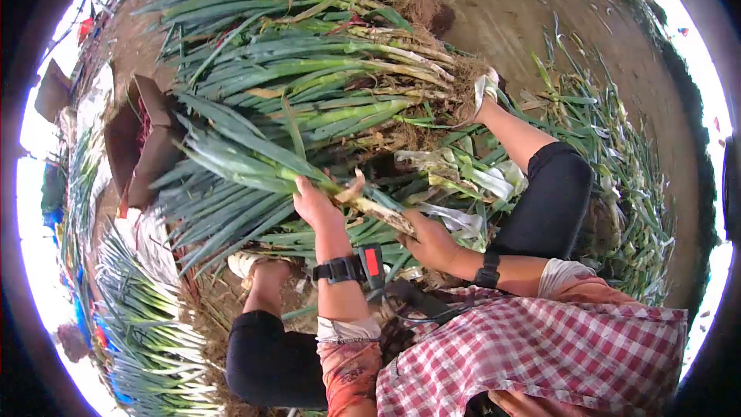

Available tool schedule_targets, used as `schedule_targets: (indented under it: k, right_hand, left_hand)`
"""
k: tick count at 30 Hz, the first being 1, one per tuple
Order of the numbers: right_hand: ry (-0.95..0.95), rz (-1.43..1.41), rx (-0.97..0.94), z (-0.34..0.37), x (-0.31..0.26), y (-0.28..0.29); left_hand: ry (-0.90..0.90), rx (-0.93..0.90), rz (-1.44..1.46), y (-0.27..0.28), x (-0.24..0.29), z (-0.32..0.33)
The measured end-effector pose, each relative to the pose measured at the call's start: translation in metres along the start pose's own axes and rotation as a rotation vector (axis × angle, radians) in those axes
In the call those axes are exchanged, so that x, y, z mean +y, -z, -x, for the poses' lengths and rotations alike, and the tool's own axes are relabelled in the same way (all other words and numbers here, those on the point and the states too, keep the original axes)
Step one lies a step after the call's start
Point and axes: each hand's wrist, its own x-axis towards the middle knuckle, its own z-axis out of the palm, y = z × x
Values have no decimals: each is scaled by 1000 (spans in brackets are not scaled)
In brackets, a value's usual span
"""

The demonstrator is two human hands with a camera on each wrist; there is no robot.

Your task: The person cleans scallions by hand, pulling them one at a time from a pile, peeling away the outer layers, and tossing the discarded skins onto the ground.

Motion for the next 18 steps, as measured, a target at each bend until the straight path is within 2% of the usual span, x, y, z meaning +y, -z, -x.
schedule_targets:
  k: [1,2,5,7,9,10,11,12,13,14,15,17,18]
  right_hand:
    - [4,7,-18,0,-6,-2]
    - [0,20,-37,-2,-12,-5]
    - [-5,-27,-62,-9,-27,-8]
    - [-14,-95,-50,-8,-34,-12]
    - [-26,-86,-77,-18,-42,-14]
    - [-117,-347,-190,-25,-44,-19]
    - [-200,-605,-300,-35,-48,-21]
    - [-495,-890,-403,-42,-65,-10]
    - [-533,-1035,-430,-56,-63,-6]
    - [-535,-1121,-421,-67,-66,3]
    - [-527,-1203,-412,-77,-70,14]
    - [-543,-1287,-450,-80,-69,23]
    - [-505,-1170,-455,-77,-66,24]
  left_hand:
    - [-58,26,72,-4,6,3]
    - [7,62,43,-3,13,-2]
    - [43,47,132,2,31,-7]
    - [18,111,110,5,36,-1]
    - [310,15,257,9,39,7]
    - [259,14,59,7,27,22]
    - [343,-159,141,20,2,24]
    - [362,-215,-169,40,-29,23]
    - [551,-265,-142,63,-47,41]
    - [586,-467,110,90,-92,43]
    - [632,-451,84,116,-127,36]
    - [725,-418,34,121,-131,60]
    - [593,-384,-220,118,-118,45]
